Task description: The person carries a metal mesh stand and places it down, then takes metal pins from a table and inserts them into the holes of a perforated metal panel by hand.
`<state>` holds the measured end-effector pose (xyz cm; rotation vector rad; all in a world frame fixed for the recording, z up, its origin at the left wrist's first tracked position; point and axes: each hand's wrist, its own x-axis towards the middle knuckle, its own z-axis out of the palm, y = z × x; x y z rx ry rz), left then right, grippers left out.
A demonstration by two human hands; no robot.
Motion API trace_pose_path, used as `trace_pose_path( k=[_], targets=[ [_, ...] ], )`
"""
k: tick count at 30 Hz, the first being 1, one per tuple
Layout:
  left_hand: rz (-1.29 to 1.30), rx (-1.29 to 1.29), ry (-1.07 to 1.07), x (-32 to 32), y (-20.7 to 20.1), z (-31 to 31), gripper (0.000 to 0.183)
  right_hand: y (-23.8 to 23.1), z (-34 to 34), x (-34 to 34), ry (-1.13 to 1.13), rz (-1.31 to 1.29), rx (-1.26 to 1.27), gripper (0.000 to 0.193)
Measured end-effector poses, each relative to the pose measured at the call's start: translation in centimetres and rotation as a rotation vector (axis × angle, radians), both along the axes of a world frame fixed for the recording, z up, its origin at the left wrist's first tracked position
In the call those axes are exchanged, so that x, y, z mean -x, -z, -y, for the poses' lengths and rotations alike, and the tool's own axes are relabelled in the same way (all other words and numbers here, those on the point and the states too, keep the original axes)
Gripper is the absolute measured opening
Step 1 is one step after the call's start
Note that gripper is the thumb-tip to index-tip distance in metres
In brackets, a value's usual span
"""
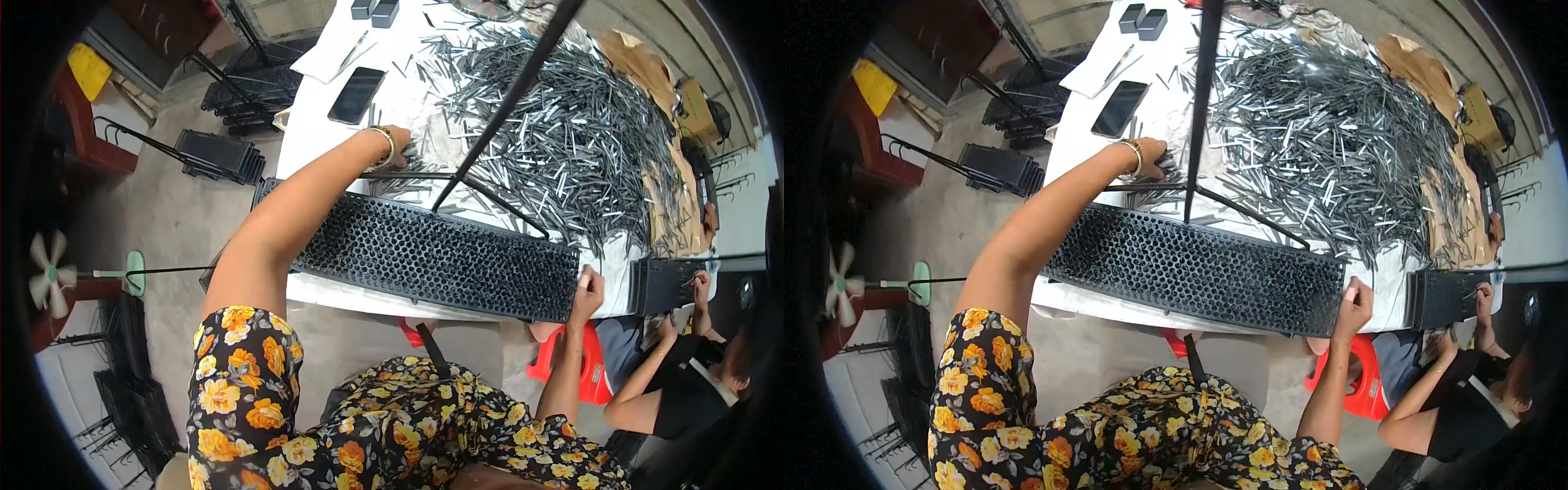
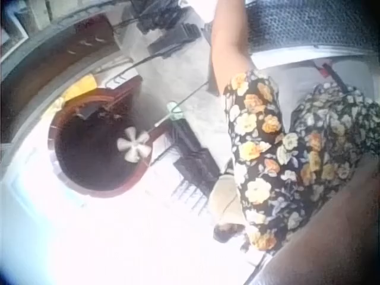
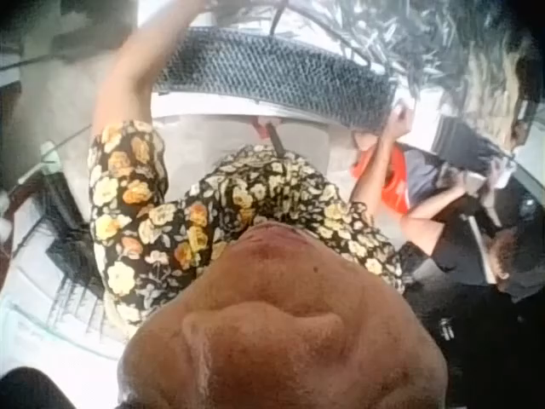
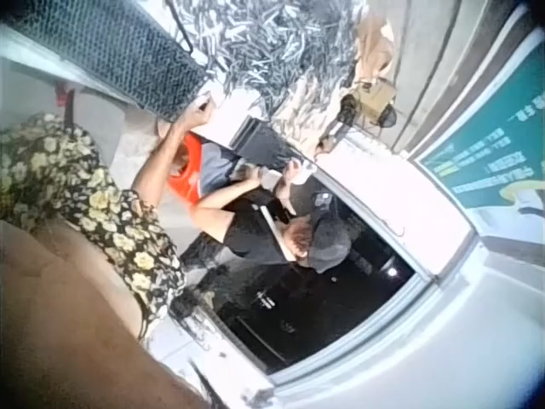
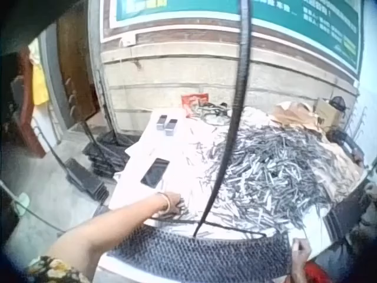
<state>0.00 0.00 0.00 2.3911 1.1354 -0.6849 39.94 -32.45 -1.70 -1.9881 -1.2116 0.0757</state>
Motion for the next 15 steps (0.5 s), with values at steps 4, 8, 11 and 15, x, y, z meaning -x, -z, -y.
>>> trace_pose_path(
  k=[4,8,11,15],
  targets=[
    [-0.005,0.093,-0.100,-0.3,-2.2,1.1,0.050,-10.8,-8.0,5.2,-0.277,0.044,-0.127,0.013],
    [0.020,0.110,-0.056,-1.3,-4.8,3.1,0.055,-17.1,-13.2,12.8,-0.797,-0.205,-0.010,0.050],
    [0.105,0.189,-0.075,-3.1,-6.0,5.3,0.053,-15.9,-14.0,17.0,-1.105,-0.404,0.241,0.056],
    [0.178,0.170,-0.206,-0.3,-6.3,5.6,0.051,-16.6,-14.7,18.3,-1.224,-0.298,0.511,0.024]
  ],
)
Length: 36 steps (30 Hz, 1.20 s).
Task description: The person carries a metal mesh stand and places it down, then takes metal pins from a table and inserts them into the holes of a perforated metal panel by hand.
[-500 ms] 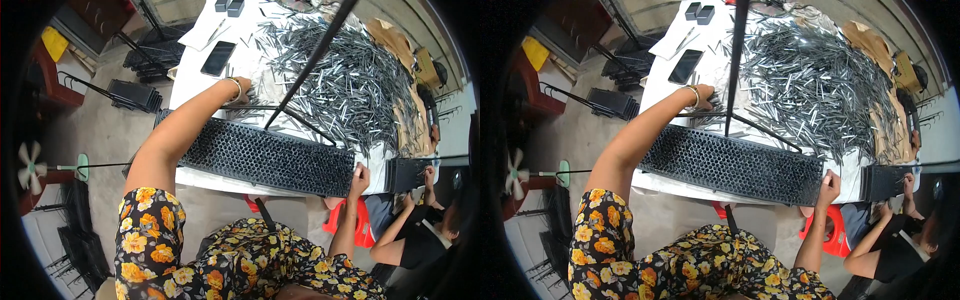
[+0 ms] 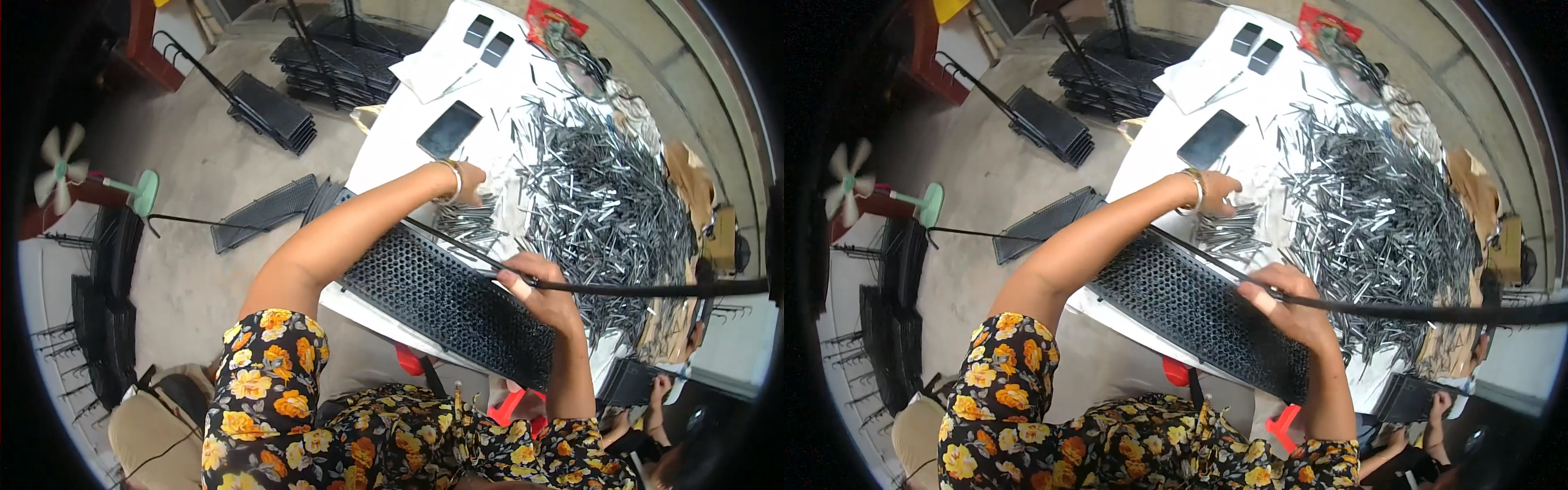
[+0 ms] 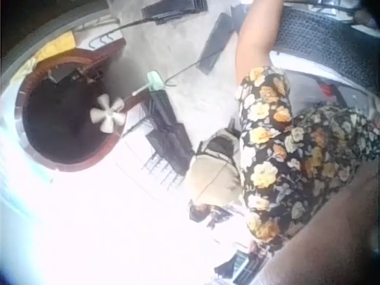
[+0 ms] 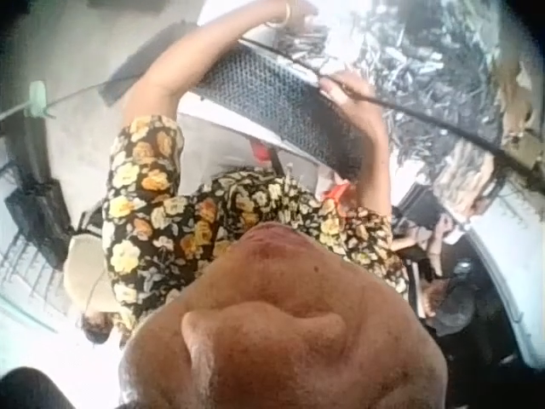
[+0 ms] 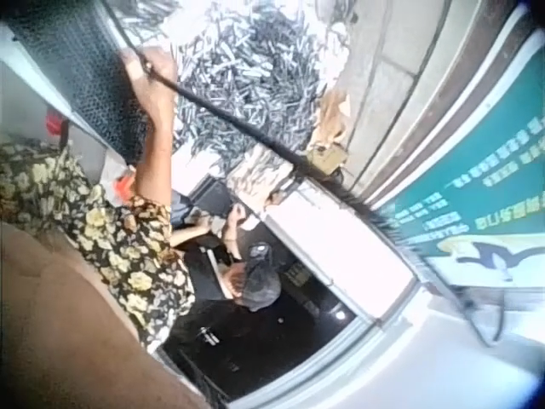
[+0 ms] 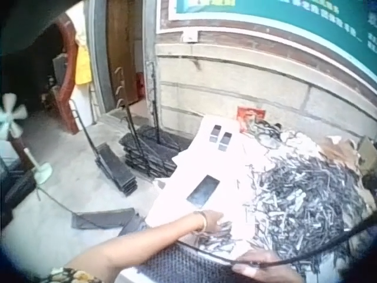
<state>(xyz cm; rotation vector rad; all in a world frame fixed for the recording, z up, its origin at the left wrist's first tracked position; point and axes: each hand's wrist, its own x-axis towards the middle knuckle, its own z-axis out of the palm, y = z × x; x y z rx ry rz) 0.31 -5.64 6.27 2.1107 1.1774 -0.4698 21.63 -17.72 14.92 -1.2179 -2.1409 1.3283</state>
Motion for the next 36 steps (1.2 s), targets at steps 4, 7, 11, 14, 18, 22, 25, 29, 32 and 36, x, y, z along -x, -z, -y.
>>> trace_pose_path(
  k=[4,7,11,14,18,22,25,29,32,36],
  targets=[
    [0.551,-0.230,-0.544,7.6,1.5,2.3,0.037,-0.1,2.3,-0.9,0.103,0.011,0.164,0.029],
    [0.425,-0.413,-0.991,14.6,0.5,7.4,0.028,-1.7,2.9,-0.5,0.316,0.243,0.229,0.038],
    [0.435,-0.489,-1.254,21.9,2.1,21.4,0.023,-2.1,3.5,-0.8,0.332,0.262,0.257,0.044],
    [0.245,-0.292,-1.435,22.1,3.1,34.0,0.022,-0.8,2.9,-2.6,0.369,0.302,0.386,0.047],
    [0.143,0.008,-1.801,20.9,2.5,48.8,0.022,-1.6,5.0,-3.1,0.257,0.301,0.298,0.046],
    [0.332,0.119,-2.275,16.1,1.0,56.5,0.021,-1.2,5.8,-2.6,0.222,0.177,0.195,0.046],
    [0.336,0.180,-2.377,13.7,1.0,60.2,0.022,-3.0,6.3,-2.2,0.137,0.241,0.171,0.047],
    [0.270,0.339,-2.382,12.0,1.6,61.5,0.020,-8.3,5.7,-1.4,0.176,0.269,0.209,0.045],
    [0.381,0.269,-2.385,12.2,2.9,61.6,0.022,-11.4,4.9,-1.1,0.194,0.251,0.188,0.045],
    [0.490,0.176,-2.412,12.6,3.8,60.1,0.023,-14.6,2.5,1.3,0.065,0.340,0.170,0.045]
  ],
)
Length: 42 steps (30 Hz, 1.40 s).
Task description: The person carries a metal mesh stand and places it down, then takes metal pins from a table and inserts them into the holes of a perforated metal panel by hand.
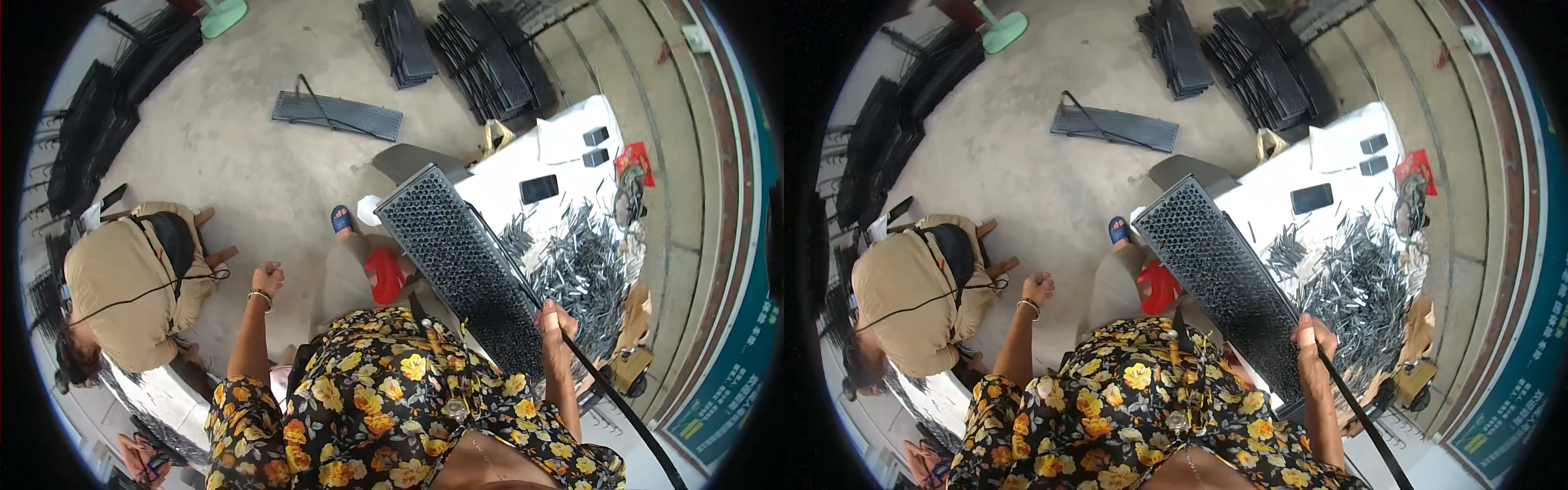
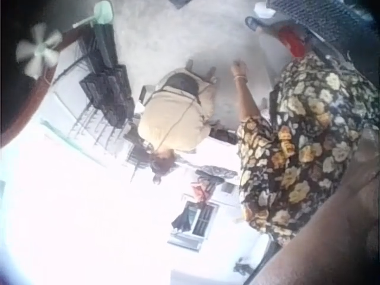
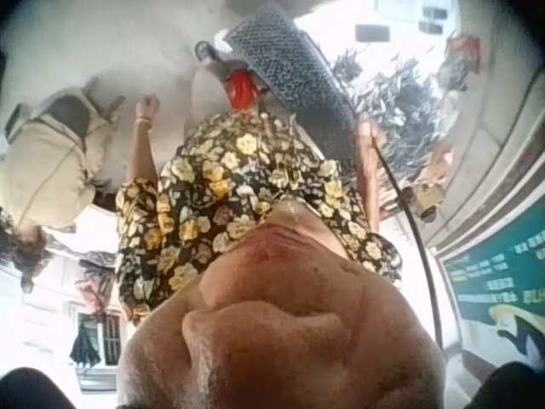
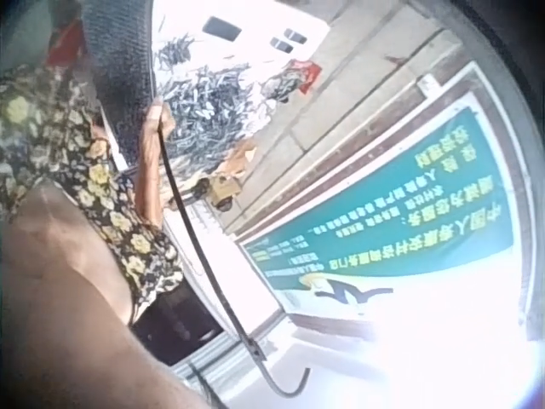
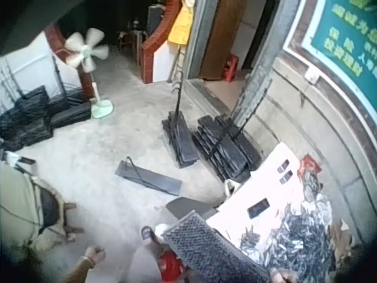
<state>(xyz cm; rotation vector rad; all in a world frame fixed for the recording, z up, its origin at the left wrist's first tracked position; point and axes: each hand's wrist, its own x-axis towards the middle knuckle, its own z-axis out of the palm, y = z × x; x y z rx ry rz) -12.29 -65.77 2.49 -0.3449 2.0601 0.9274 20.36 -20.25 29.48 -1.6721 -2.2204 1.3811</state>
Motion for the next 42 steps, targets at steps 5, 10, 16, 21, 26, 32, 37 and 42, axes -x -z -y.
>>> trace_pose_path(
  k=[5,10,16,21,26,32,37,42],
  targets=[
    [0.017,-0.113,-0.073,-1.2,-0.7,-1.5,0.026,-1.2,-1.5,2.9,-0.223,-0.025,-0.030,0.045],
    [0.142,-0.385,-0.394,-2.7,-5.7,-10.4,0.052,-1.1,-2.8,7.3,-0.374,-0.118,-0.011,0.048],
    [0.314,-0.981,-0.579,-2.7,-10.5,-18.3,0.062,-0.5,-4.2,12.8,-0.559,-0.254,0.072,0.047],
    [0.226,-1.118,-0.596,-1.4,-15.5,-20.3,0.062,-1.8,-5.9,14.9,-0.567,-0.354,0.049,0.047],
    [0.160,-1.065,-0.367,2.4,-16.6,-23.2,0.071,-4.2,-8.2,16.9,-0.369,-0.365,-0.001,0.052],
    [-0.155,-0.585,-0.145,10.1,-11.3,-23.4,0.067,-6.2,-11.6,19.4,-0.244,-0.539,0.001,0.052],
    [-0.648,0.073,0.366,10.8,-6.3,-26.1,0.064,-7.5,-11.8,21.3,-0.227,-0.513,-0.057,0.052],
    [-0.422,0.035,0.561,8.9,-3.0,-26.2,0.044,-5.1,-13.4,23.9,-0.188,-0.530,-0.037,0.045]
  ],
)
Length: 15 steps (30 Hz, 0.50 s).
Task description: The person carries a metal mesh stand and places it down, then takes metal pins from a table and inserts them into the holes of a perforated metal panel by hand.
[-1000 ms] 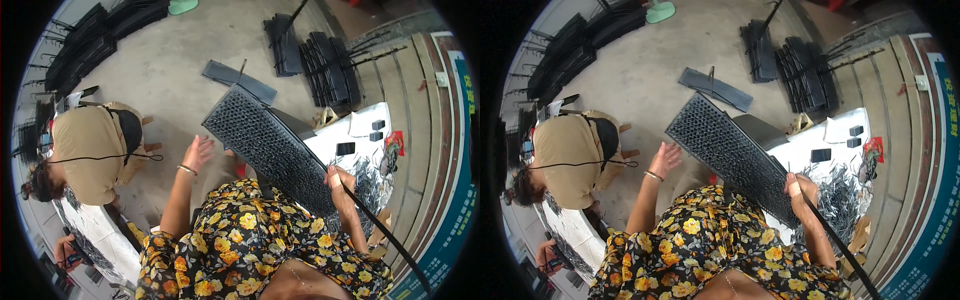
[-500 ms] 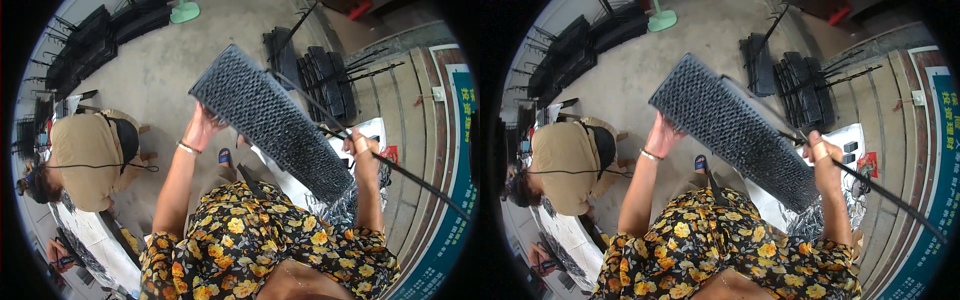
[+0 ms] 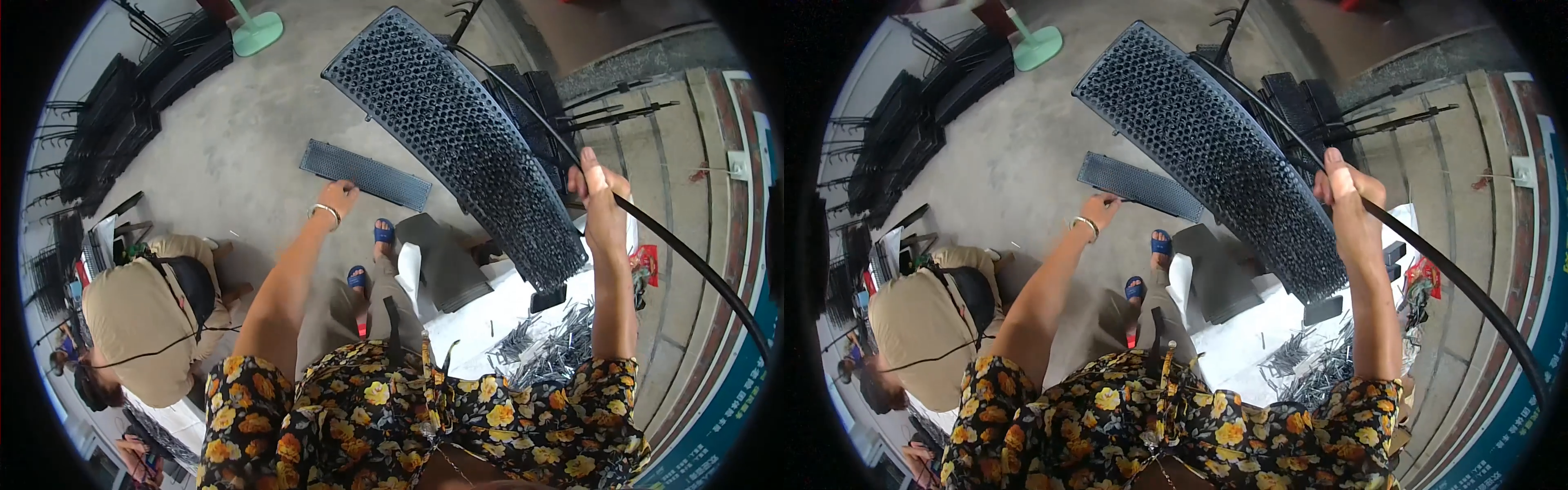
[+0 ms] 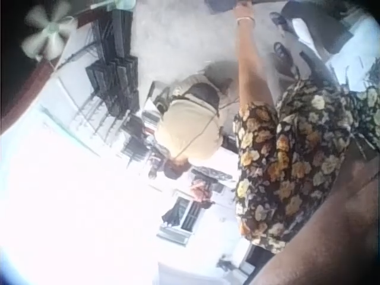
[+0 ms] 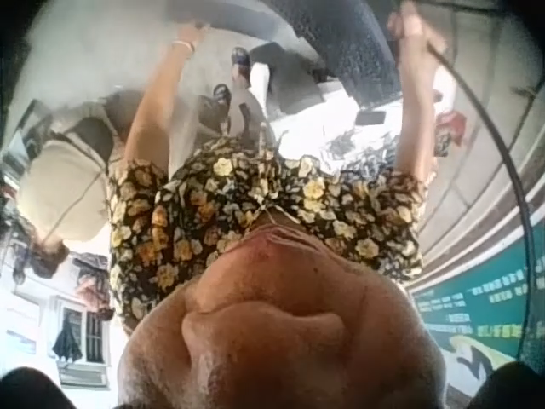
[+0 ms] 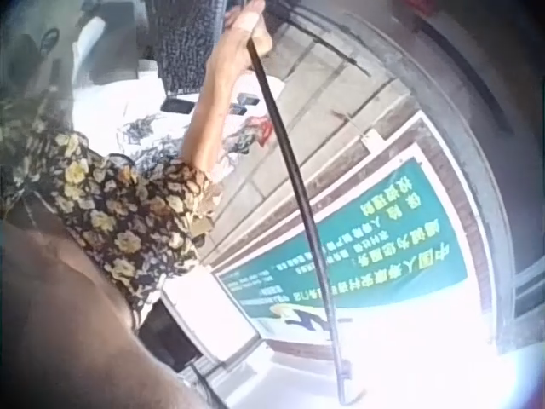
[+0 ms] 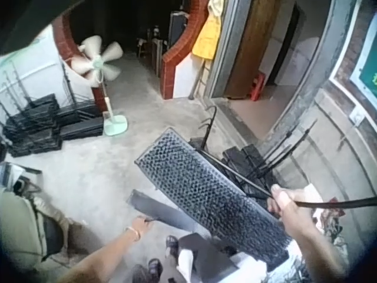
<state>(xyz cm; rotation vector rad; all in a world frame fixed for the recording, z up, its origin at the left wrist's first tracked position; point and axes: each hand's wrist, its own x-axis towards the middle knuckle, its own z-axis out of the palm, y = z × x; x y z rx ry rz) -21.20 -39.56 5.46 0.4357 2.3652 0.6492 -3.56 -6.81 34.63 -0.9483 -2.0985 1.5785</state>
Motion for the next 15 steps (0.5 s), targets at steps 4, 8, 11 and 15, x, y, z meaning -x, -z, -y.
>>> trace_pose_path(
  k=[4,8,11,15],
  targets=[
    [-0.092,0.029,-0.052,-3.5,-0.1,0.9,0.031,4.4,-1.4,1.4,-0.036,0.016,0.009,0.046],
    [0.264,-0.124,-0.214,-7.7,-6.0,-0.4,0.020,10.8,-2.4,1.3,0.016,0.026,0.163,0.042],
    [0.042,-0.104,-0.133,-12.8,-5.3,3.2,0.021,16.3,-1.9,1.9,-0.052,0.031,0.195,0.040],
    [0.134,-0.007,-0.118,-16.3,-12.0,0.6,0.024,21.2,-3.1,0.3,-0.034,0.125,0.192,0.041]
  ],
)
